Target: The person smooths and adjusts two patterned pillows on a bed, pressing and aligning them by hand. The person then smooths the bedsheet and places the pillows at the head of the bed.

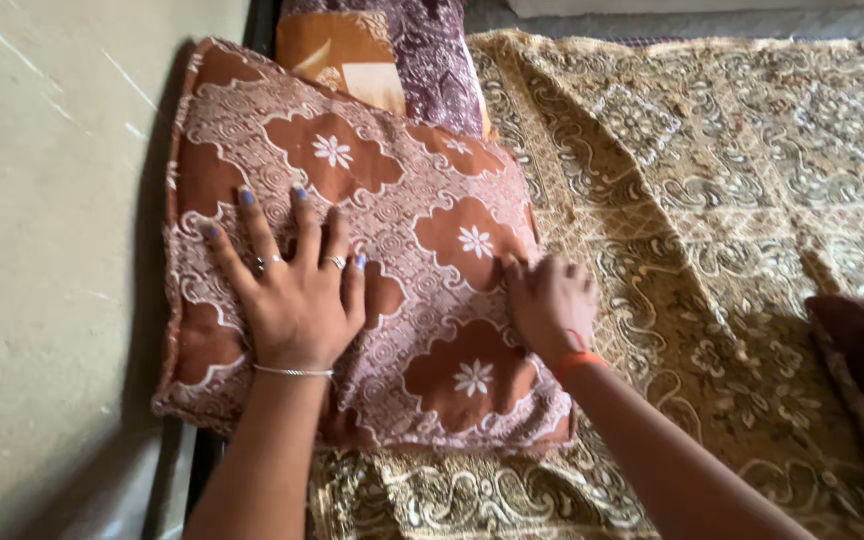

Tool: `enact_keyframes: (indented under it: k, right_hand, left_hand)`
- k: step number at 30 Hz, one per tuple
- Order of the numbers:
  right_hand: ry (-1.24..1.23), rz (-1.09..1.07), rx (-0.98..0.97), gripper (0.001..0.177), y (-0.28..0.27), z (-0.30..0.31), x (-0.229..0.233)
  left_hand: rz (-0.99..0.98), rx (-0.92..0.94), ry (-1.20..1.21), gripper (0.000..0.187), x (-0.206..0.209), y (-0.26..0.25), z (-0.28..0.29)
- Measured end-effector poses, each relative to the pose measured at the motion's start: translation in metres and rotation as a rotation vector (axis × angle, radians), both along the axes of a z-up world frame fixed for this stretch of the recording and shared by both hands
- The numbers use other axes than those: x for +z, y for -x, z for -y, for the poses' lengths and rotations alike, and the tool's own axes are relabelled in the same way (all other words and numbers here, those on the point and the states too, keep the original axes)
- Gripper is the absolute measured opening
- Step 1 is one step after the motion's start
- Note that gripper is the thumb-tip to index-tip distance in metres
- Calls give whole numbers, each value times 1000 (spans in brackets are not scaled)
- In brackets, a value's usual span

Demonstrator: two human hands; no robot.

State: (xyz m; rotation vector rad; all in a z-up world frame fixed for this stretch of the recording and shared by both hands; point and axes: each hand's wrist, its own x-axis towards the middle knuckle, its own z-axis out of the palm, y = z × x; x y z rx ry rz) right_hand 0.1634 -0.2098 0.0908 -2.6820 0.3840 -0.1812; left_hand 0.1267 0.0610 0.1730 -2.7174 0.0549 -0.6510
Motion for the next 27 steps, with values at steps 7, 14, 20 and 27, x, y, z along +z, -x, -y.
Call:
enact_keyframes:
  k: [7,14,20,27]
  right_hand:
    - [114,178,183,37,2,44,43]
    - [130,201,241,38,6,11,45]
    - [201,305,551,41,47,-18,63]
    - [102,64,617,24,63,-38,57]
  left_hand:
    - [6,-190,230,61,-7,-10,-25]
    - [-19,-188,245,59,-6,0,-30]
    - [-51,-293,281,71,1,22,-36]
    - [-236,-265,147,47,22,51,-40]
